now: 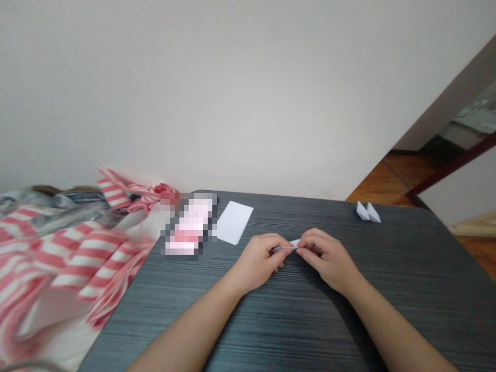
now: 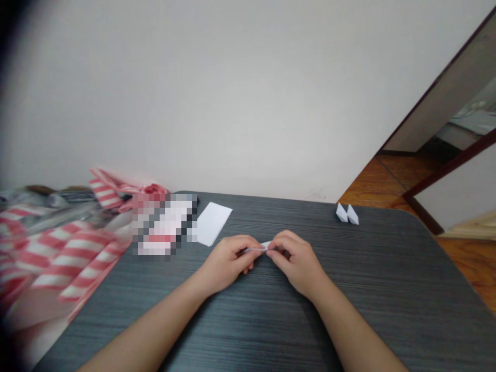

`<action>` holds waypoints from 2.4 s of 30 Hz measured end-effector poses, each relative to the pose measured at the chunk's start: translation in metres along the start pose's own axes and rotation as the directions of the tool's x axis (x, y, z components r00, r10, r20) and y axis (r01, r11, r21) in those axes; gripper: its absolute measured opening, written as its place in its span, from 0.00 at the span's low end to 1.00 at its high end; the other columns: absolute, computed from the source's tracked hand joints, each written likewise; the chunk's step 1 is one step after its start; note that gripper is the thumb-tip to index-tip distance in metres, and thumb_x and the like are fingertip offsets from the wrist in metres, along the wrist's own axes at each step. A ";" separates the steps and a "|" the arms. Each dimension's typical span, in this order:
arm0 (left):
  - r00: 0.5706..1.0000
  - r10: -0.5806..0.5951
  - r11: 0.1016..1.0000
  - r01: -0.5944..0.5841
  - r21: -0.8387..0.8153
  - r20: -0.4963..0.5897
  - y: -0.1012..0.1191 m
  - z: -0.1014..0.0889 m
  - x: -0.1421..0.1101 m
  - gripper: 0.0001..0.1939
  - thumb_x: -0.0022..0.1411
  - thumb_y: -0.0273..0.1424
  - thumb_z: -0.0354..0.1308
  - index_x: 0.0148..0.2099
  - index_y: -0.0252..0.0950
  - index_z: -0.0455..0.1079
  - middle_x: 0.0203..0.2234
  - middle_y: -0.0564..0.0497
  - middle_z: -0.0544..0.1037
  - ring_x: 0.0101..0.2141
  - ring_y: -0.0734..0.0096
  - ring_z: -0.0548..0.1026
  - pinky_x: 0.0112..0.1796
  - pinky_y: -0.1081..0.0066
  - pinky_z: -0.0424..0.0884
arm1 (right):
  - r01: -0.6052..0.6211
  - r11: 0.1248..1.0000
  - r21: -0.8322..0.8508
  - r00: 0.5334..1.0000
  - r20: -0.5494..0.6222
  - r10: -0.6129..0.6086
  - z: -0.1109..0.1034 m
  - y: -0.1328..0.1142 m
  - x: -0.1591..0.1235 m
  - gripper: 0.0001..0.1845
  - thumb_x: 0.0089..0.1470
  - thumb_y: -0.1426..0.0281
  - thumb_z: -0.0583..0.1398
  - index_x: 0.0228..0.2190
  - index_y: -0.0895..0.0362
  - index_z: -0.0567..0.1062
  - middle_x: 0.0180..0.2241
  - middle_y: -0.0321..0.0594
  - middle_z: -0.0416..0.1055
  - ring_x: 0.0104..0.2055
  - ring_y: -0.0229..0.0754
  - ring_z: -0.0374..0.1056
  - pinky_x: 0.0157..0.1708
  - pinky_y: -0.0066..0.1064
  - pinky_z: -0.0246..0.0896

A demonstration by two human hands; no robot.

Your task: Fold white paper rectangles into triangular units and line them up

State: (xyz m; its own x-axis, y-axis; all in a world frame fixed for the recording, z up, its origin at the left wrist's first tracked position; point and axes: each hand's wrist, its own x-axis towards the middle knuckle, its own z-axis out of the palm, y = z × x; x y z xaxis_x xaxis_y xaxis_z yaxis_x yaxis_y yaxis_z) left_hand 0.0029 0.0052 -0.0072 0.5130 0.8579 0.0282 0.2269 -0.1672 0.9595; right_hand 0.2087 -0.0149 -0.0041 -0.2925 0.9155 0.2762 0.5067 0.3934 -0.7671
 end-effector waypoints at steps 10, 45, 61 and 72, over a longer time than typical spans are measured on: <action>1.000 0.018 1.000 -0.018 0.012 0.003 -0.001 0.000 0.000 0.10 0.66 0.32 0.54 0.39 0.34 0.76 0.30 0.51 0.75 0.24 0.78 0.71 0.26 0.78 0.68 | 0.031 0.999 -0.028 0.999 0.024 -0.031 0.000 -0.003 0.003 0.09 0.61 0.76 0.58 0.29 0.56 0.74 0.33 0.40 0.71 0.37 0.41 0.69 0.40 0.31 0.62; 1.000 0.016 0.988 -0.014 0.157 -0.009 0.009 -0.003 -0.001 0.09 0.65 0.30 0.53 0.38 0.36 0.75 0.21 0.54 0.75 0.23 0.75 0.71 0.25 0.77 0.64 | 0.056 0.998 -0.009 0.998 0.034 -0.056 0.003 -0.005 0.002 0.03 0.59 0.72 0.60 0.33 0.55 0.74 0.35 0.41 0.72 0.33 0.39 0.69 0.33 0.29 0.64; 0.999 -0.041 0.998 0.042 0.057 -0.020 0.007 0.000 -0.002 0.09 0.64 0.31 0.53 0.37 0.34 0.72 0.20 0.55 0.73 0.20 0.76 0.70 0.23 0.78 0.63 | -0.208 0.977 0.034 0.968 0.150 0.201 0.002 -0.006 0.000 0.11 0.59 0.70 0.57 0.26 0.57 0.76 0.17 0.30 0.67 0.18 0.33 0.62 0.21 0.23 0.55; 0.997 -0.077 0.996 0.076 -0.050 -0.020 0.003 0.002 -0.003 0.08 0.65 0.35 0.55 0.40 0.36 0.68 0.19 0.56 0.72 0.19 0.77 0.69 0.22 0.78 0.63 | -0.171 0.983 0.061 0.980 0.110 0.163 0.004 -0.002 -0.001 0.08 0.58 0.71 0.58 0.27 0.57 0.74 0.19 0.31 0.66 0.20 0.33 0.60 0.20 0.22 0.53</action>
State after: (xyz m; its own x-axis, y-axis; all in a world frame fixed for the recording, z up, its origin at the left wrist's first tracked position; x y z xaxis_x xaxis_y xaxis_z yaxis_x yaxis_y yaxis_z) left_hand 0.0036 0.0016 -0.0050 0.4770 0.8780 -0.0404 0.2236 -0.0768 0.9716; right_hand 0.2044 -0.0176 -0.0051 -0.2934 0.9525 0.0816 0.4989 0.2253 -0.8369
